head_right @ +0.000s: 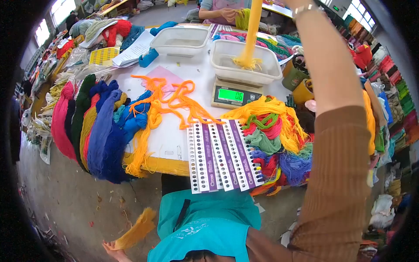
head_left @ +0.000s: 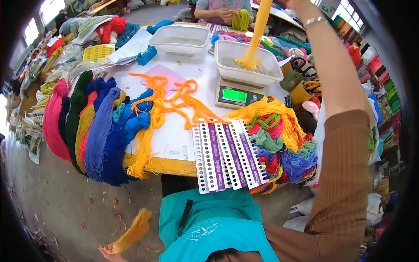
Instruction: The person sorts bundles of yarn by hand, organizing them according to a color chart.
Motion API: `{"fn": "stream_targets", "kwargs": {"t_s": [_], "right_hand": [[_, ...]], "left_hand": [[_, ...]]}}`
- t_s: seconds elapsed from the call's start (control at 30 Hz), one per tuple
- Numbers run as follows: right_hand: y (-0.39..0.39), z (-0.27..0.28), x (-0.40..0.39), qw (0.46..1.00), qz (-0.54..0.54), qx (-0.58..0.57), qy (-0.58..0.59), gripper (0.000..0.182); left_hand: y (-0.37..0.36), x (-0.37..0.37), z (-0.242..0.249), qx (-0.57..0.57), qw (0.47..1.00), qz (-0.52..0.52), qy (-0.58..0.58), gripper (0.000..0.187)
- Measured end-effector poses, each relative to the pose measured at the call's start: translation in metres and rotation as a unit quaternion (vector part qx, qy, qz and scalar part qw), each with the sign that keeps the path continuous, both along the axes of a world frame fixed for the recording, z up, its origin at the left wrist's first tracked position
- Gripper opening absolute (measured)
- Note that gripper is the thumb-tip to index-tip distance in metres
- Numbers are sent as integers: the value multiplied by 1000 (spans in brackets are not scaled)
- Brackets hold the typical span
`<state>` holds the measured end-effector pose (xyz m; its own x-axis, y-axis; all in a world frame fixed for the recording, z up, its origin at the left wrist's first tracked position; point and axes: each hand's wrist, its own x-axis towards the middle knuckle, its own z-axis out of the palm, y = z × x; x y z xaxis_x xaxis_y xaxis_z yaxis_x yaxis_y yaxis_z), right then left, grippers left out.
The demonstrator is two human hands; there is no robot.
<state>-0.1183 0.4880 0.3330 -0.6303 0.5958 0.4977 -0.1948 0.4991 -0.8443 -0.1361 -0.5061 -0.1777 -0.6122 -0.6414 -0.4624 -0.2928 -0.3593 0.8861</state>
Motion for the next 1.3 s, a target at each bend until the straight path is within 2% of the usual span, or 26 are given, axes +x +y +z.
{"fn": "stream_targets", "kwargs": {"t_s": [0.03, 0.07, 0.1, 0.13, 0.17, 0.2, 0.23, 0.27, 0.3, 0.37, 0.5, 0.57, 0.6, 0.67, 0.7, 0.77, 0.8, 0.83, 0.9, 0.97, 1.03, 1.13, 1.17, 1.23, 1.27, 1.3], "right_hand": [[12, -36, 6, 998, -21, 10, -59, 24], [23, -78, 9, 986, -57, -30, -152, 29], [36, -114, 13, 964, -76, 11, -254, 25], [7, -137, 29, 944, -91, 76, -308, 28], [35, -172, 32, 868, -128, 184, -444, 31], [35, -199, 39, 847, -168, 271, -425, 26], [23, -219, 53, 819, -205, 355, -402, 22], [6, -232, 62, 826, -231, 384, -342, 21], [-13, -243, 70, 828, -257, 412, -281, 19], [-37, -259, 88, 830, -242, 411, -290, 18], [-82, -274, 124, 856, -187, 401, -268, 28], [-100, -276, 137, 871, -206, 376, -238, 29], [-108, -278, 143, 885, -223, 352, -207, 30], [-128, -289, 158, 878, -229, 375, -190, 34], [-144, -292, 164, 888, -164, 384, -192, 38], [-174, -296, 178, 885, -39, 406, -226, 48], [-186, -298, 185, 870, 21, 419, -258, 55], [-195, -301, 192, 858, 59, 429, -277, 60], [-207, -311, 204, 833, 109, 441, -317, 66], [-208, -328, 213, 832, 79, 437, -333, 65], [-212, -342, 217, 836, 44, 420, -350, 63], [-220, -345, 215, 841, 14, 411, -351, 63], [-222, -344, 215, 843, 1, 401, -359, 62], [-223, -345, 215, 846, -21, 388, -365, 61], [-224, -346, 215, 846, -36, 384, -369, 61], [-224, -347, 214, 845, -50, 381, -373, 61]], "left_hand": [[5, 1, -9, 91, 992, -41, 81, 47], [9, 2, -12, 181, 967, -82, 160, 25], [21, -1, -9, 180, 967, -84, 160, 25], [54, -5, 7, 230, 958, -57, 160, 24], [80, -8, 18, 280, 946, -31, 158, 24], [93, -9, 21, 279, 947, -33, 158, 24], [102, -11, 22, 312, 931, -91, 165, 26], [112, -13, 24, 343, 911, -149, 172, 28], [122, -15, 28, 342, 911, -151, 172, 28], [146, -18, 35, 358, 878, -254, 190, 35], [209, -14, 71, 367, 858, -296, 202, 50], [239, -8, 91, 391, 785, -411, 249, 71], [255, -3, 104, 390, 785, -413, 249, 71], [289, 6, 132, 460, 669, -504, 295, 83], [304, 9, 140, 481, 620, -542, 301, 87], [318, 15, 129, 477, 607, -553, 312, 87], [329, 25, 129, 462, 646, -533, 290, 81], [342, 31, 128, 404, 673, -557, 272, 76], [381, 37, 143, 298, 678, -629, 234, 60], [409, 39, 132, 81, 602, -741, 287, 55], [439, 48, 137, -161, 483, -767, 390, 48], [471, 72, 144, -125, 517, -765, 363, 43], [472, 67, 138, -149, 504, -764, 374, 46], [473, 62, 126, 35, 626, -723, 292, 50], [471, 60, 129, 106, 671, -673, 293, 56], [464, 47, 128, 187, 658, -674, 279, 59]]}}
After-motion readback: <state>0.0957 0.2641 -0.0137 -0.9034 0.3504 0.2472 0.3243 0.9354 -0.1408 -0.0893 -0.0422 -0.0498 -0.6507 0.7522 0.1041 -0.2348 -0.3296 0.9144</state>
